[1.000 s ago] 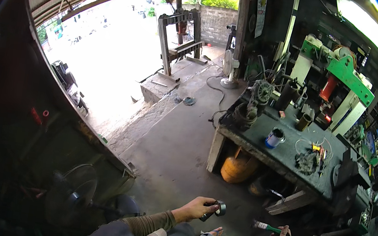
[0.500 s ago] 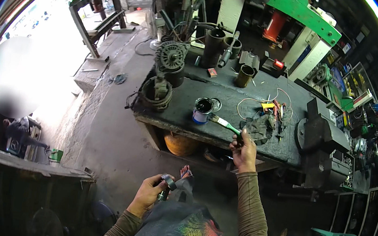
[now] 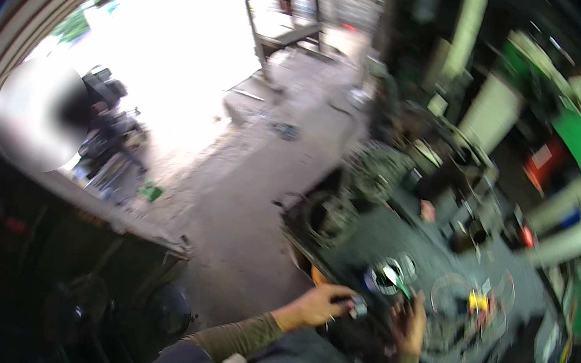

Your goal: The person applies a dark lubricant to a cylindrical metal component using a small brush, then places the component on a workbench. They later retrieve a canister and walk toward a shelf.

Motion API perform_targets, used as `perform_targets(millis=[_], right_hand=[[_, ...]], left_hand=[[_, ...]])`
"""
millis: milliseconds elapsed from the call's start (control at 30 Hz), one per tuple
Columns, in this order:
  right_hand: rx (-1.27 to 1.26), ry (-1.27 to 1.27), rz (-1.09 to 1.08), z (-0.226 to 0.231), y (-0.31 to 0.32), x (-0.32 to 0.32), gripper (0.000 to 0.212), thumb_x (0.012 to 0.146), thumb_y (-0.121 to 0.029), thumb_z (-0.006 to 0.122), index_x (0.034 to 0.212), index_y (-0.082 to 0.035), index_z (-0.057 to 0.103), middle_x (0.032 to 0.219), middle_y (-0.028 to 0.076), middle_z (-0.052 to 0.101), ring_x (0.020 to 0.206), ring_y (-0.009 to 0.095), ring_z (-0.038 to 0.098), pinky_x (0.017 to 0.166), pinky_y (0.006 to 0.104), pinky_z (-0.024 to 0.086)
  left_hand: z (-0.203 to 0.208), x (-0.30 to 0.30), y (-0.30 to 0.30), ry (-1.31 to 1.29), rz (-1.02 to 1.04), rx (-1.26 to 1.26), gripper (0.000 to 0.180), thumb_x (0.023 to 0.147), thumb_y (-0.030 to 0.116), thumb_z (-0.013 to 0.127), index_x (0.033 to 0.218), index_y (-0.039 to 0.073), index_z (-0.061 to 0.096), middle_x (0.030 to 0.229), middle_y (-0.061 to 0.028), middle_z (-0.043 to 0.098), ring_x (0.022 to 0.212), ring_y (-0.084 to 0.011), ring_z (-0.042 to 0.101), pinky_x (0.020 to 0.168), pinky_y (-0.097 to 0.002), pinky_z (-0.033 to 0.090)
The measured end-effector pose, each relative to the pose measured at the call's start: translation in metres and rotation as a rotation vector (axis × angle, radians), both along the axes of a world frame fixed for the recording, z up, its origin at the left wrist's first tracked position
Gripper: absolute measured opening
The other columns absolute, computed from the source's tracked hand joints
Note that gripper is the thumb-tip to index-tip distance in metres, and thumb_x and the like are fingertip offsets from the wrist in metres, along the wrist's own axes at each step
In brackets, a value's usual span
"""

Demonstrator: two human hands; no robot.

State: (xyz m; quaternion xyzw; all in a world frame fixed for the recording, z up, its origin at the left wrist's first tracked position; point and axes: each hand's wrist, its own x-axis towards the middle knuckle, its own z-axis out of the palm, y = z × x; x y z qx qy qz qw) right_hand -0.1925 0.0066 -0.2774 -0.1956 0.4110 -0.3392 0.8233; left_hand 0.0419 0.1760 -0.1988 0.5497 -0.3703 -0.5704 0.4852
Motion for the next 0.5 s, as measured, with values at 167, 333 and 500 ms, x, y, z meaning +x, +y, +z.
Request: perform_targets(millis=[167, 333, 500], right_hand=[[-0.049, 0.323, -0.035, 0.004, -0.009, -0.087, 0.067, 0.098, -0.047, 0.074, 0.145, -0.005, 0.051, 0.099, 0.008, 0.063, 0.081, 0.016, 0.061, 0.068, 0.0321, 0.052], [-0.861, 1.090, 0.927, 0.030, 0.041, -0.200, 0.033, 0.110, -0.030, 0.057, 0.119, -0.001, 0.068, 0.108, 0.014, 0.073, 0.090, 0.025, 0.066, 0.078, 0.0420, 0.053], [-0.597, 0.981, 1.009, 0.032, 0.046, -0.239, 0.030, 0.108, -0.028, 0.060, 0.115, 0.000, 0.071, 0.102, 0.012, 0.073, 0.087, 0.025, 0.065, 0.079, 0.0415, 0.053]], left_hand=[[-0.001, -0.009, -0.011, 0.131, 0.115, 0.049, 0.045, 0.104, 0.035, 0.070, 0.134, 0.001, 0.067, 0.101, 0.0000, 0.069, 0.088, -0.0068, 0.060, 0.080, -0.0267, 0.051], [0.012, -0.040, -0.024, 0.173, 0.160, -0.004, 0.046, 0.104, 0.036, 0.070, 0.129, -0.002, 0.068, 0.104, 0.0011, 0.069, 0.097, -0.0068, 0.056, 0.088, -0.0266, 0.048], [0.031, -0.096, -0.055, 0.252, 0.193, -0.160, 0.038, 0.107, 0.029, 0.066, 0.135, 0.003, 0.067, 0.113, 0.0023, 0.068, 0.095, -0.0059, 0.058, 0.083, -0.0260, 0.050]])
